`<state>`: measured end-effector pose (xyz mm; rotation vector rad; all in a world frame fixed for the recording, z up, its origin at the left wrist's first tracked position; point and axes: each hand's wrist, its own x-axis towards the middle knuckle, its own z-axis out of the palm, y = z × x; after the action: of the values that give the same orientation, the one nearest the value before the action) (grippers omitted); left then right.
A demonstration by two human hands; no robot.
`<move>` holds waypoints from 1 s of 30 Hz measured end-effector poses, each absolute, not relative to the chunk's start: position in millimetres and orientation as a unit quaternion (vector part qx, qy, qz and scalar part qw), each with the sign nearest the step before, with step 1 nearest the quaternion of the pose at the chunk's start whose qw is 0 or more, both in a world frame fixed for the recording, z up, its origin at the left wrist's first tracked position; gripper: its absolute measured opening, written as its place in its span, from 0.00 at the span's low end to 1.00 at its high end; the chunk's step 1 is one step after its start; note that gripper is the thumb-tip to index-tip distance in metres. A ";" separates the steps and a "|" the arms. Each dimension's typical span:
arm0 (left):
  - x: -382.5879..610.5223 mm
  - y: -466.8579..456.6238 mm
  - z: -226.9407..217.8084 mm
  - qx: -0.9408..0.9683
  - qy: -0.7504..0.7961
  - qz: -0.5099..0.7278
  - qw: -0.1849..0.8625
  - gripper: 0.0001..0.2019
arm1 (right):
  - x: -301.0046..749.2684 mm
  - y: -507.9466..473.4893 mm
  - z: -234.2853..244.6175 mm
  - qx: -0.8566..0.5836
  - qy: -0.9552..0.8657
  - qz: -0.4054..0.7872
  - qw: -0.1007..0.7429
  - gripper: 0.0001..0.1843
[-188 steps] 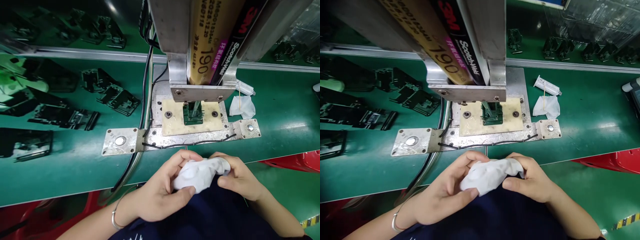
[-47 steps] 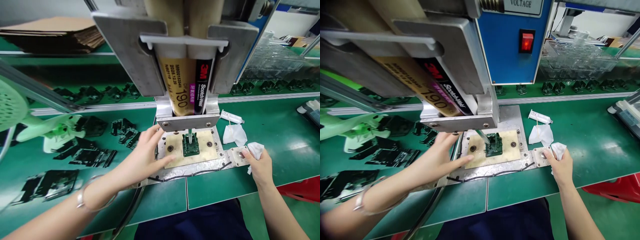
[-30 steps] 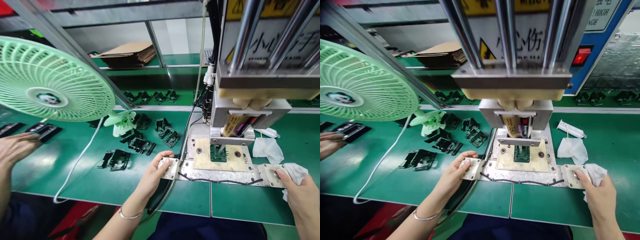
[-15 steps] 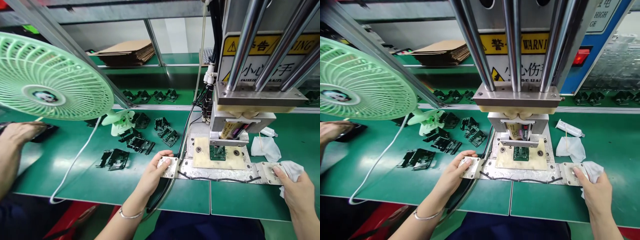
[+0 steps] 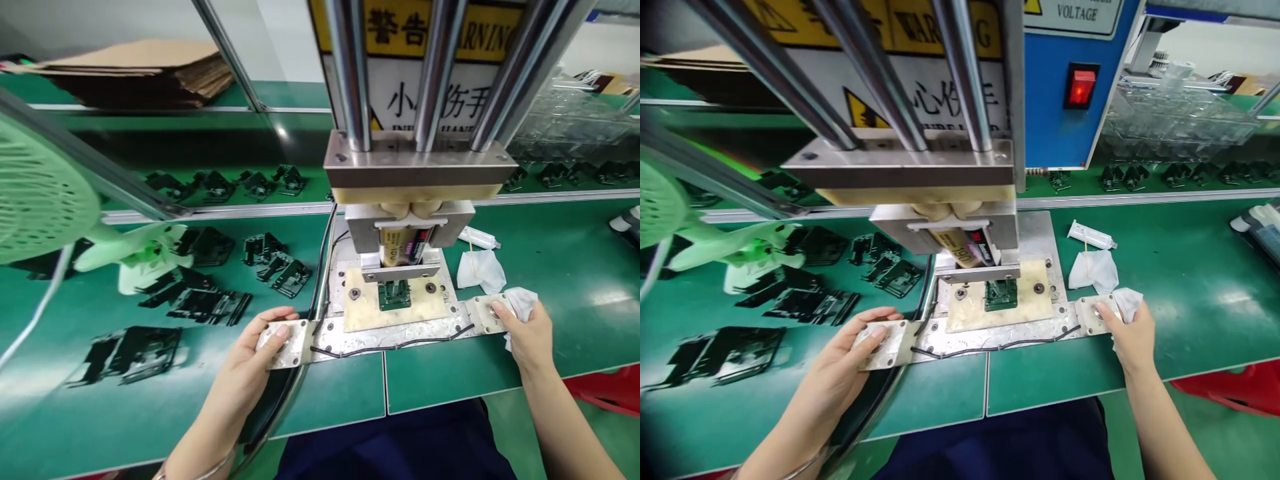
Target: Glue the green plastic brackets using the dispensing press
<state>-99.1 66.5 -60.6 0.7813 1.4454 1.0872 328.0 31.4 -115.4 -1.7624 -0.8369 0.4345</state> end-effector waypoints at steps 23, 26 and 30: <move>-99.9 67.5 -61.2 0.339 0.625 0.448 0.543 0.25 | 324.8 32.6 -112.0 -0.732 -0.340 0.200 0.555 0.31; -100.0 66.9 -61.8 0.344 0.622 0.450 0.541 0.25 | 324.6 33.0 -111.5 -0.732 -0.344 0.199 0.553 0.31; -101.8 67.1 -64.2 0.340 0.625 0.453 0.537 0.30 | 323.2 33.7 -107.9 -0.730 -0.349 0.191 0.555 0.31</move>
<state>-101.8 67.1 -64.2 0.8091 1.4869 1.0788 323.2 33.7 -107.9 -1.7247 -0.8240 0.4518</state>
